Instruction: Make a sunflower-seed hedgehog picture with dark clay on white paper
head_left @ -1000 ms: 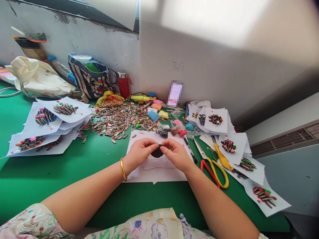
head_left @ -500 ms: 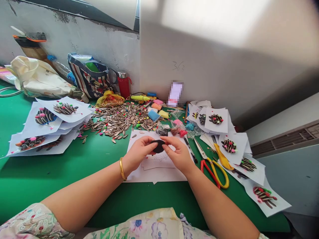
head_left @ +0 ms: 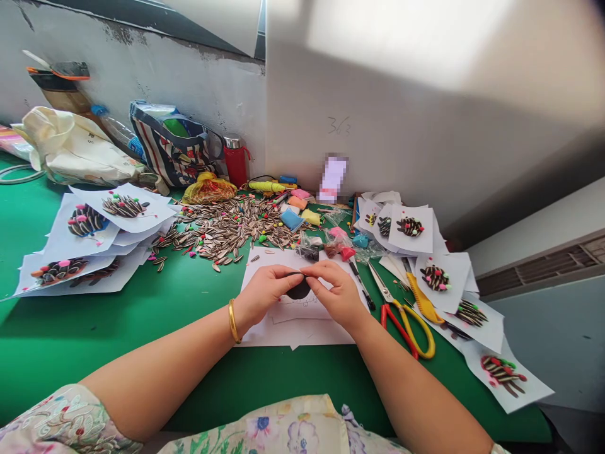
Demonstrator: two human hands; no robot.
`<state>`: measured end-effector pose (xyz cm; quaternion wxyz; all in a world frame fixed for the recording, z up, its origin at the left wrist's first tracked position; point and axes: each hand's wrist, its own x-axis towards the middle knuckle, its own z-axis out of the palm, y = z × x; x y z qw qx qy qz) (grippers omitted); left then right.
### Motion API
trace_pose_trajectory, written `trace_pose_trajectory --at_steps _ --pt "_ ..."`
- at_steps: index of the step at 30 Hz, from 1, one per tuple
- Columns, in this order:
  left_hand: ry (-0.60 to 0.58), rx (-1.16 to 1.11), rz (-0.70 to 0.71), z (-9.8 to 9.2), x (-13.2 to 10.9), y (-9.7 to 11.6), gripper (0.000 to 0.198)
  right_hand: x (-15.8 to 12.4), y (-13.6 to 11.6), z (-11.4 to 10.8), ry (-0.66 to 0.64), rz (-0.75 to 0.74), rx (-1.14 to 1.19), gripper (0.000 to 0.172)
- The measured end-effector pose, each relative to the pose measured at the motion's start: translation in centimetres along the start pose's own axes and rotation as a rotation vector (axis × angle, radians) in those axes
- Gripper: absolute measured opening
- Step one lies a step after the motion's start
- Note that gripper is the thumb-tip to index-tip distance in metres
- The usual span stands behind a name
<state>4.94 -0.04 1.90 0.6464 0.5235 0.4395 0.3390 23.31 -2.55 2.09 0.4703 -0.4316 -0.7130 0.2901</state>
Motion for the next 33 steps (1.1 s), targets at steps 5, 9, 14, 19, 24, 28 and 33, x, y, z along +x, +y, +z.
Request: trace_pose_trajectory --at_steps 5,9,14,19,24,28,33 --pt "-0.007 0.09 0.019 0.02 -0.07 0.22 0.03 -0.1 0.02 -0.2 -0.04 0.016 -0.003 0.022" --pt "-0.026 0.114 0.032 0.09 0.0 0.17 0.027 -0.12 -0.12 -0.33 -0.059 0.021 0.027 0.023" --pt "-0.059 0.111 0.033 0.2 -0.04 0.0 0.031 -0.09 -0.33 -0.37 -0.106 0.019 0.041 0.025" --pt "-0.068 0.174 0.056 0.28 -0.24 0.11 0.03 -0.23 -0.31 -0.25 -0.146 0.023 0.028 0.027" --pt "-0.051 0.165 0.073 0.19 -0.23 0.43 0.029 -0.19 -0.04 -0.22 -0.086 0.029 -0.005 0.024" --pt "0.002 0.119 0.088 0.23 -0.17 0.61 0.03 -0.08 0.36 -0.16 -0.037 0.204 -0.038 0.02" --pt "0.033 0.069 0.081 0.23 -0.13 0.4 0.031 0.05 0.37 0.02 -0.078 0.326 0.096 0.02"
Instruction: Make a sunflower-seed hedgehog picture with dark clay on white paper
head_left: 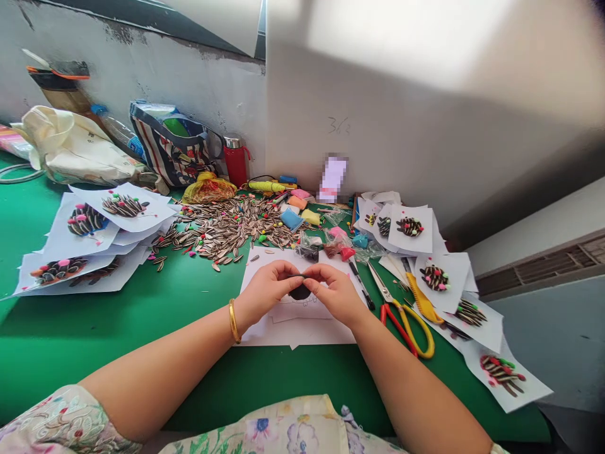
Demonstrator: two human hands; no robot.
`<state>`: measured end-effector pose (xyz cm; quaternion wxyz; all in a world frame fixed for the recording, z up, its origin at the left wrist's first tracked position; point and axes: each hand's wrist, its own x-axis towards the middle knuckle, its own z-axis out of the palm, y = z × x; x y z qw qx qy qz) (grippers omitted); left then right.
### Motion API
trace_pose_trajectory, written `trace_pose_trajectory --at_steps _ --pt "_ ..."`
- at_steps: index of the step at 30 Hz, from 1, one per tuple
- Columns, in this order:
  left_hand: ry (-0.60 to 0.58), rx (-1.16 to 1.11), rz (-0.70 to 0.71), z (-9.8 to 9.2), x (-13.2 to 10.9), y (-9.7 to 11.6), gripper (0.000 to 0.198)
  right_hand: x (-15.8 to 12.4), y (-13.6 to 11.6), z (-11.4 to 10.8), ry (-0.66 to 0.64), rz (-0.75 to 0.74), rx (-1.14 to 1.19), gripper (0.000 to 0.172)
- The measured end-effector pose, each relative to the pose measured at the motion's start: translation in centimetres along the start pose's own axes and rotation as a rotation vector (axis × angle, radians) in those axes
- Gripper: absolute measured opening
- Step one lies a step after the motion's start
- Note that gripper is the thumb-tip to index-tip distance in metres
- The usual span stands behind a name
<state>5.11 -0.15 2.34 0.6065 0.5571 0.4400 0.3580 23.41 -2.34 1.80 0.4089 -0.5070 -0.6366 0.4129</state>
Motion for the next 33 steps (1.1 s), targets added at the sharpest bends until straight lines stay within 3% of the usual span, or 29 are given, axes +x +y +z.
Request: trace_pose_trajectory --at_steps 4,11,19,26,33 --pt "-0.042 -0.056 -0.041 -0.2 0.1 -0.3 0.035 0.1 0.1 -0.1 0.024 0.039 0.092 0.02" --pt "0.009 -0.039 -0.062 -0.4 0.6 -0.8 0.033 0.2 0.6 -0.2 -0.008 0.061 0.16 0.024" --pt "-0.054 -0.064 -0.12 -0.4 0.3 -0.3 0.038 0.4 0.9 -0.5 0.034 0.076 0.172 0.027" --pt "-0.012 -0.078 -0.043 -0.5 0.6 -0.3 0.032 0.4 0.7 0.0 -0.059 0.116 0.32 0.041" --pt "-0.054 -0.038 -0.071 -0.4 0.3 -0.1 0.034 0.4 1.0 0.1 -0.036 0.076 0.212 0.04"
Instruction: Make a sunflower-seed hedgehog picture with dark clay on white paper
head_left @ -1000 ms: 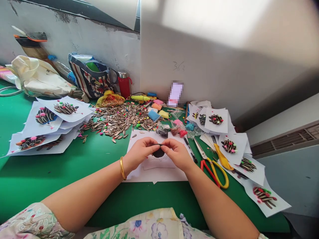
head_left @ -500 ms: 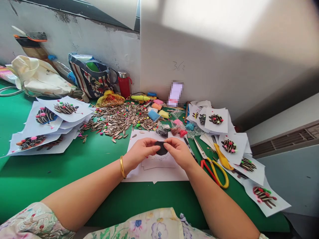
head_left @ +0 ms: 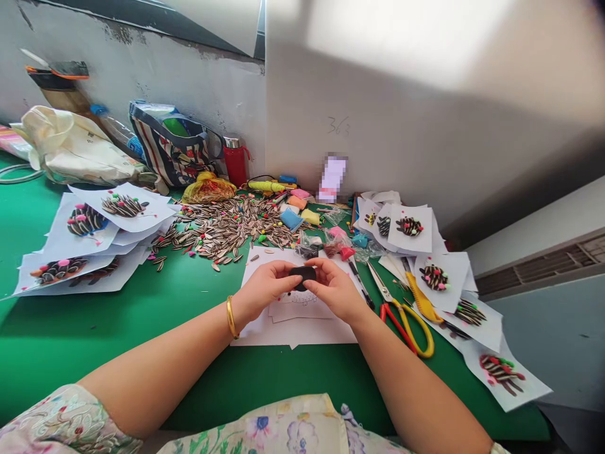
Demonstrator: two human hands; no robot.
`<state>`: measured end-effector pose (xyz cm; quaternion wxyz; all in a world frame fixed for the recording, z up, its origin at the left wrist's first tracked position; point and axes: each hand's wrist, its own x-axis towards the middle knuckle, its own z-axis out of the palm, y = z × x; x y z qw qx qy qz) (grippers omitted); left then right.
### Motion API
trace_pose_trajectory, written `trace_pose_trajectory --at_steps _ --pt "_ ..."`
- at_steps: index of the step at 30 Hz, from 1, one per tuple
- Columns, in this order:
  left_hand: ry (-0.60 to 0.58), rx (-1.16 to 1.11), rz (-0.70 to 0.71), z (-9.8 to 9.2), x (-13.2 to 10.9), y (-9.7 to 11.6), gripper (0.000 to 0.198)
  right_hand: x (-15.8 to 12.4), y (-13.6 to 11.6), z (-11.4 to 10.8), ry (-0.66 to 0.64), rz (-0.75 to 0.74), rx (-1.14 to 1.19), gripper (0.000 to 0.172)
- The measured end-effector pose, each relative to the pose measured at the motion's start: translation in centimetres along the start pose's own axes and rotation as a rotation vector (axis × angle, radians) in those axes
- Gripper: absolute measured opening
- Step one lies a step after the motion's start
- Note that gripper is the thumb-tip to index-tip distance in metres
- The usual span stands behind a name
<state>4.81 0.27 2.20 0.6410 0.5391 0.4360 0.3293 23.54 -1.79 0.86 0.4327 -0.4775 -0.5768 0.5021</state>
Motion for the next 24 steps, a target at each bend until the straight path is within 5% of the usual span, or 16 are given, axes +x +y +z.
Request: trace_pose_trajectory --at_steps 8,24 --pt "-0.032 -0.143 -0.036 0.0 0.0 0.0 0.039 -0.8 -0.8 -0.1 -0.069 -0.13 -0.345 0.077" --pt "-0.005 -0.114 -0.075 0.0 0.0 0.3 0.038 -0.7 -0.9 -0.5 -0.044 -0.132 -0.446 0.074"
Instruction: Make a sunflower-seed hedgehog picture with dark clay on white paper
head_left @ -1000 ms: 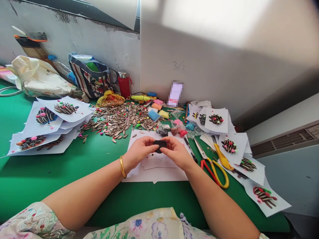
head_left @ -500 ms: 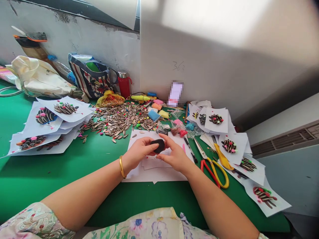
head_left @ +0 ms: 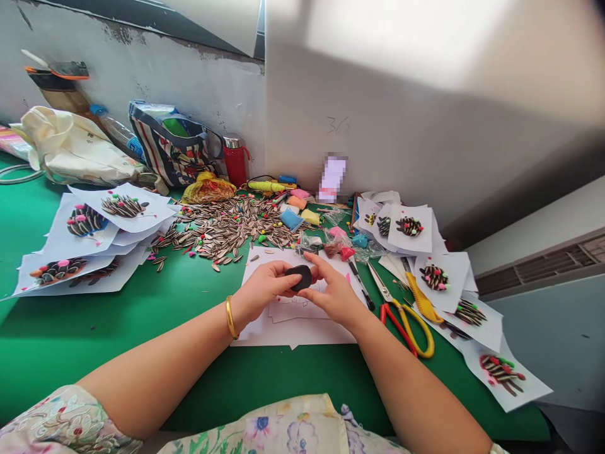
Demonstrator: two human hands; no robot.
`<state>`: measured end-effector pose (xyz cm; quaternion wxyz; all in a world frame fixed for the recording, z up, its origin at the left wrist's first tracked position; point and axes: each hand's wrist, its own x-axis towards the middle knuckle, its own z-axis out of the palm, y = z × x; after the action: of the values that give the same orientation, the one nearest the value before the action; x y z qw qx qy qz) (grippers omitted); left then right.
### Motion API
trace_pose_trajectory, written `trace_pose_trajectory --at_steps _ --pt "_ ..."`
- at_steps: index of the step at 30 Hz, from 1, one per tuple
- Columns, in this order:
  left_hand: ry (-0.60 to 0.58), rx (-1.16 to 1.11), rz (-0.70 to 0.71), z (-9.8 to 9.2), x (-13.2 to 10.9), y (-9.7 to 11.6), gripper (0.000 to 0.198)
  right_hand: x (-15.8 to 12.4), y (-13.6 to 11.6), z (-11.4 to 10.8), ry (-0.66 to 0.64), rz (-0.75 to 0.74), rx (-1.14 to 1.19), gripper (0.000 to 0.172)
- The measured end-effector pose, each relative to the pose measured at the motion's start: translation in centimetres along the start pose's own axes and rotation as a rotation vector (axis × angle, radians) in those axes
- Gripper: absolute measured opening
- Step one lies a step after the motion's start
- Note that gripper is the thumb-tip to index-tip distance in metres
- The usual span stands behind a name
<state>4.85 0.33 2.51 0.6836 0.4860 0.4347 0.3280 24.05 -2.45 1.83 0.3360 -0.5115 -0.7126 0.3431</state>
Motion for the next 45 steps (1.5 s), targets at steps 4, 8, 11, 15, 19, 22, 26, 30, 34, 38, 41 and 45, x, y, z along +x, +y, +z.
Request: trace_pose_trajectory --at_steps 4,8,11,15,19,22,26,30,34,38,41,45 --pt "-0.01 -0.036 -0.002 0.1 0.0 -0.3 0.04 0.0 0.0 0.1 -0.002 0.011 -0.002 0.082" --pt "-0.047 -0.075 -0.02 0.3 0.0 -0.7 0.039 -0.1 0.1 0.7 0.047 -0.003 -0.054 0.089" --pt "-0.056 -0.067 -0.026 0.3 0.0 -0.7 0.039 -0.2 0.2 1.0 0.071 -0.009 -0.074 0.088" --pt "-0.064 -0.048 -0.004 0.2 0.1 -0.7 0.039 -0.1 0.1 0.7 0.045 0.005 -0.015 0.085" --pt "-0.035 0.053 0.033 0.1 0.3 -1.1 0.033 0.2 -0.2 0.4 0.039 0.03 0.138 0.04" --pt "-0.034 0.105 0.073 0.1 0.2 -1.2 0.028 0.3 -0.4 0.4 0.067 0.062 0.232 0.02" --pt "0.015 0.185 0.124 0.3 0.1 -0.8 0.024 0.4 -0.5 0.3 0.105 0.086 0.246 0.017" --pt "0.03 0.256 0.134 0.3 0.0 -0.5 0.019 0.3 -0.4 0.5 0.086 0.067 0.239 0.018" --pt "0.011 0.24 0.149 0.4 0.1 -0.8 0.022 0.3 -0.3 0.6 0.106 0.034 0.225 0.015" --pt "0.014 0.232 0.197 0.4 0.1 -1.1 0.027 0.3 -0.3 0.4 0.121 0.055 0.237 0.015" --pt "0.044 0.284 0.226 0.2 0.1 -1.0 0.025 0.4 -0.3 0.3 0.113 0.077 0.27 0.018" --pt "0.085 0.34 0.251 -0.1 0.3 -1.0 0.022 0.5 -0.1 0.3 0.071 0.106 0.322 0.02"
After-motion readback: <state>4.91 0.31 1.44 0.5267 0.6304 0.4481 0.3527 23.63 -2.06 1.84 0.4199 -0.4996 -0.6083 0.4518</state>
